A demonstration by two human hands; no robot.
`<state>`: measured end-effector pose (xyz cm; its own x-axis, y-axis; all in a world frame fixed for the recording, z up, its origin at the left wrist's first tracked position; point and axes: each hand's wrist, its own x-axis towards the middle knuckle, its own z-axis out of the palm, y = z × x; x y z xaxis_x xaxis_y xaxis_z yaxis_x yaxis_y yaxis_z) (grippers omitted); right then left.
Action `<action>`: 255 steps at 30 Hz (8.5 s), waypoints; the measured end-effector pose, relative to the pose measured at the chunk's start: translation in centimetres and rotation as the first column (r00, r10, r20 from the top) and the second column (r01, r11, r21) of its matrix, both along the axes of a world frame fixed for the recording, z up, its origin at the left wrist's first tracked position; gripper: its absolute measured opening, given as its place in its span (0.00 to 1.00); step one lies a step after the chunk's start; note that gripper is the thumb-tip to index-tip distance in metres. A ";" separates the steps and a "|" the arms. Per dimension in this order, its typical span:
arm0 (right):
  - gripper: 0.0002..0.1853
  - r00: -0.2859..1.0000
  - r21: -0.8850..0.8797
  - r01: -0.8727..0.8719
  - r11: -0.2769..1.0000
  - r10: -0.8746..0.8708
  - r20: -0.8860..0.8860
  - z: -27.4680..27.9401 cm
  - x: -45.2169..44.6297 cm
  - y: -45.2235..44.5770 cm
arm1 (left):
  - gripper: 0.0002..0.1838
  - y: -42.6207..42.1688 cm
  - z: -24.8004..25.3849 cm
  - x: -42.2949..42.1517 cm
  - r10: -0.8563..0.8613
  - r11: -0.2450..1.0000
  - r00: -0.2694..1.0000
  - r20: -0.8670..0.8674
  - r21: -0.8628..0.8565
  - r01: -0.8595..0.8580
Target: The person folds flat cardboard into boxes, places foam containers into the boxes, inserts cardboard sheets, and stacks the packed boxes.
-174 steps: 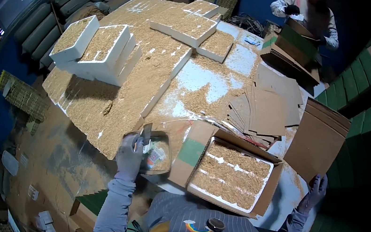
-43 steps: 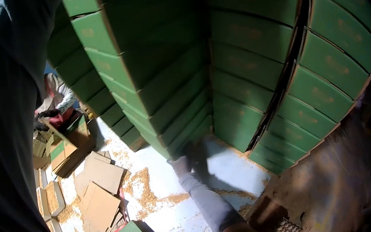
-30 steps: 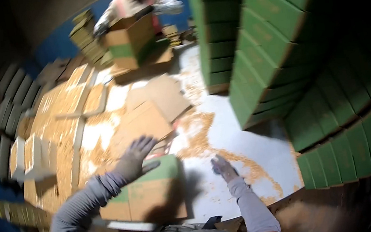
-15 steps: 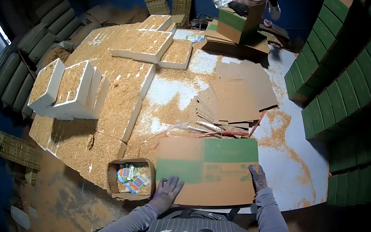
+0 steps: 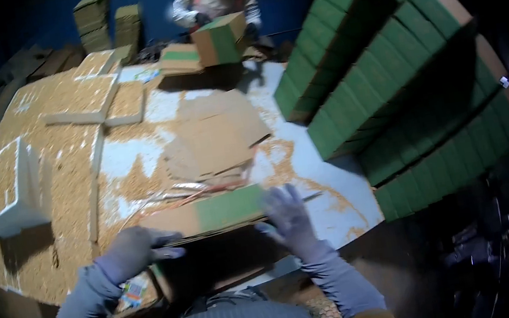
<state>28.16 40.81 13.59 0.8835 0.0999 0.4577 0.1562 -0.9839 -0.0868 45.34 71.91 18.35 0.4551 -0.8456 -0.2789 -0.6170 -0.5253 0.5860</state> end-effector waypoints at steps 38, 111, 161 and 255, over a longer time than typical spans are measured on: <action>0.37 0.726 0.796 0.514 0.319 0.331 -0.602 -3.7 3.1 -4.7 | 0.39 -1.4 -8.9 -6.7 -0.295 0.865 0.672 0.680 -0.110 0.490; 0.26 0.514 0.652 0.667 0.361 0.411 -0.753 -6.2 10.4 -9.6 | 0.47 -3.2 -8.8 -6.1 0.475 0.620 0.495 -0.728 -0.122 -0.775; 0.11 0.837 -0.099 -0.460 0.882 0.394 -0.380 -1.7 -1.0 1.3 | 0.17 0.6 -4.3 -4.9 0.592 0.804 0.614 0.522 -0.328 -0.496; 0.35 0.749 0.847 0.455 0.274 0.396 -0.531 -5.9 4.0 -2.8 | 0.54 1.7 -12.5 -2.7 -0.227 0.818 0.620 0.751 -0.198 0.540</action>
